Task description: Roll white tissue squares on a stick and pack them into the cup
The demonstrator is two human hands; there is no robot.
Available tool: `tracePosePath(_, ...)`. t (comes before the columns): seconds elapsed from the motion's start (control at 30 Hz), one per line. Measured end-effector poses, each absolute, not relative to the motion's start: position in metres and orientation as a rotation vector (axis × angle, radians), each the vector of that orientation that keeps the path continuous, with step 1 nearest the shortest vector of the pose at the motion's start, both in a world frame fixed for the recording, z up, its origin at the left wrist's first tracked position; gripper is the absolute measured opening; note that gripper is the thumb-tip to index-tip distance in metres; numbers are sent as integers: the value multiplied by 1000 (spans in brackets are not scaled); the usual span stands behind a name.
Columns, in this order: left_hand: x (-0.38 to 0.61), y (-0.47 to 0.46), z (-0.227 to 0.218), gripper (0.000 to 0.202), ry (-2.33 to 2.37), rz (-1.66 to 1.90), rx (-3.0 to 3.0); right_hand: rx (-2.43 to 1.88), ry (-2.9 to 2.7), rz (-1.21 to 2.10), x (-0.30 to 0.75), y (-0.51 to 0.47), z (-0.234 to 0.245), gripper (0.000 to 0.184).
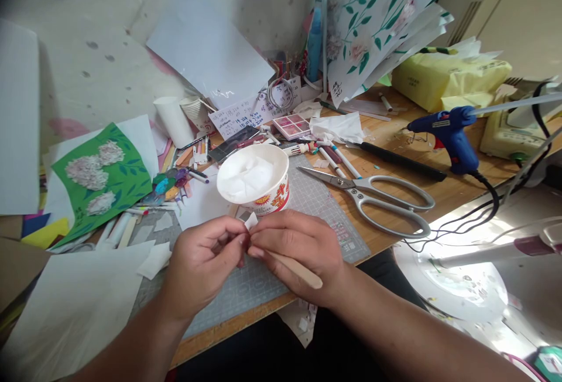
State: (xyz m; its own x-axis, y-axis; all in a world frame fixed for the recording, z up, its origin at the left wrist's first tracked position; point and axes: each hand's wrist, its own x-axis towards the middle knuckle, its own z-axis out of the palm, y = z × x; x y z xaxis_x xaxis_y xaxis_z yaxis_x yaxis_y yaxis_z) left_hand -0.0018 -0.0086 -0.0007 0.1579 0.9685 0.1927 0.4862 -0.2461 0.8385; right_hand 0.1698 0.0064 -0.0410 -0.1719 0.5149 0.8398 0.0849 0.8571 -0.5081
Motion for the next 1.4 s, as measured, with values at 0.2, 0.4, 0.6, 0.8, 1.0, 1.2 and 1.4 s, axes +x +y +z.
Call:
tracePosePath(0.2, -5, -8, -1, 19, 1412, 996, 1893, -498, -1741, 387, 172, 7, -38, 8)
tracePosePath(0.4, -5, -7, 1, 12, 1366, 1044, 1760, -477, -1737, 404, 173, 6, -39, 7)
tracePosePath(0.6, -3, -9, -3, 8, 1375, 1037, 1711, -420, -1721, 430, 169, 5, -43, 8)
tracePosePath(0.8, -5, -7, -2, 9, 1424, 1035, 1700, -428, -1717, 427, 169, 6, -43, 7)
tracePosePath(1.0, -9, -7, -1, 10, 1428, 1108, 1569, -484, -1717, 417, 173, 7, -39, 10)
tracePosePath(1.2, -18, -4, -5, 9, 1367, 1290, 1384, -559, -1590, 474, 180, 11, -45, 22)
tracePosePath(1.4, -23, 0, -1, 9, 1396, 1444, 1229, -655, -1431, 324, 189, 34, -36, 22)
